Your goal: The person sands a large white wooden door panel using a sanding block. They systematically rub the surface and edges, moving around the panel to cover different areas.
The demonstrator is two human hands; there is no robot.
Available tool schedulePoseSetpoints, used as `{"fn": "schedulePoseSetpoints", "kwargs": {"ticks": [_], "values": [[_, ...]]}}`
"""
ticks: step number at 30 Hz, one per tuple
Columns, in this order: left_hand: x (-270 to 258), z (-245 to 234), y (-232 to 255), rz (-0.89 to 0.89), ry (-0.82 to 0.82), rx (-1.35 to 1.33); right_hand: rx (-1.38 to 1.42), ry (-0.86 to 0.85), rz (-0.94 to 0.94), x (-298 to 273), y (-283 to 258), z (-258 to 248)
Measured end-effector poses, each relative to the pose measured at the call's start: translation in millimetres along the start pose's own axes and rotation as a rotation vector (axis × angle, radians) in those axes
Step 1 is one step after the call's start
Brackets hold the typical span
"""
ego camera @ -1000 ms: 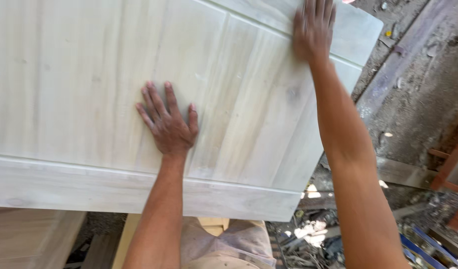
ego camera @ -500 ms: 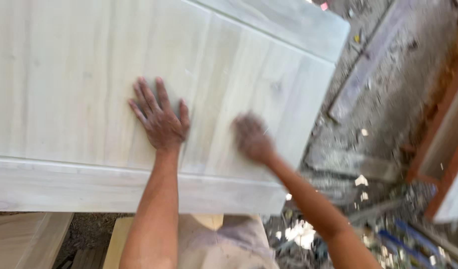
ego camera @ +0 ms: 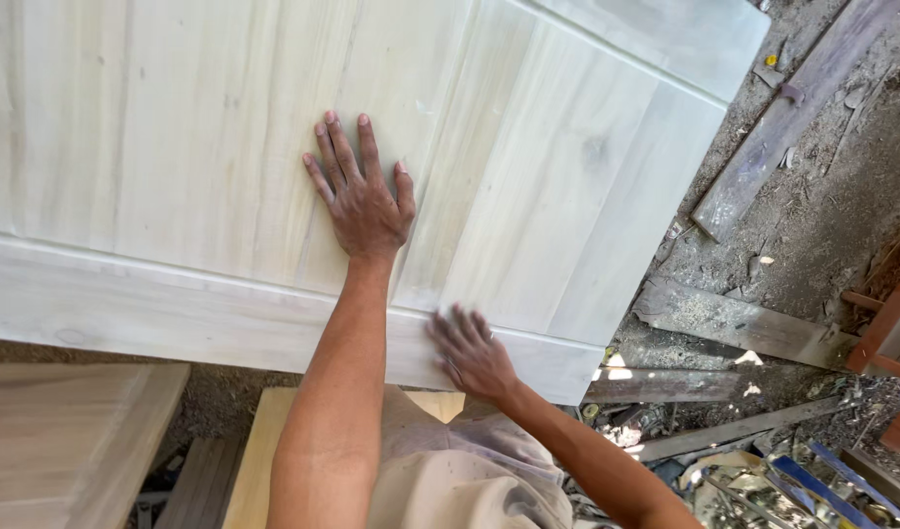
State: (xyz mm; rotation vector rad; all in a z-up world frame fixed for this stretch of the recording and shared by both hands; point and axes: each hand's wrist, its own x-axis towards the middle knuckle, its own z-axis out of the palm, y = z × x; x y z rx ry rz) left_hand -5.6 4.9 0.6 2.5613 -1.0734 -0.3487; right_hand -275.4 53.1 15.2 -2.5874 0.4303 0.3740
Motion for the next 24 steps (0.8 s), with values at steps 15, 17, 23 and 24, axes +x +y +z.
{"fn": "schedulePoseSetpoints", "kwargs": {"ticks": [15,17,23,24], "values": [[4,2,6,0.012,0.009,-0.026,-0.149,0.5,0.262,192,165,-125],[4,-5,8,0.033,0.003,-0.056,-0.113,0.371,0.174,115,50,-71],[11,-11,9,0.039,0.058,-0.074,0.056,-0.193,-0.115,54,45,1],[29,-6,18,0.026,0.081,-0.055,-0.082,0.119,-0.097,91,97,-27]]}}
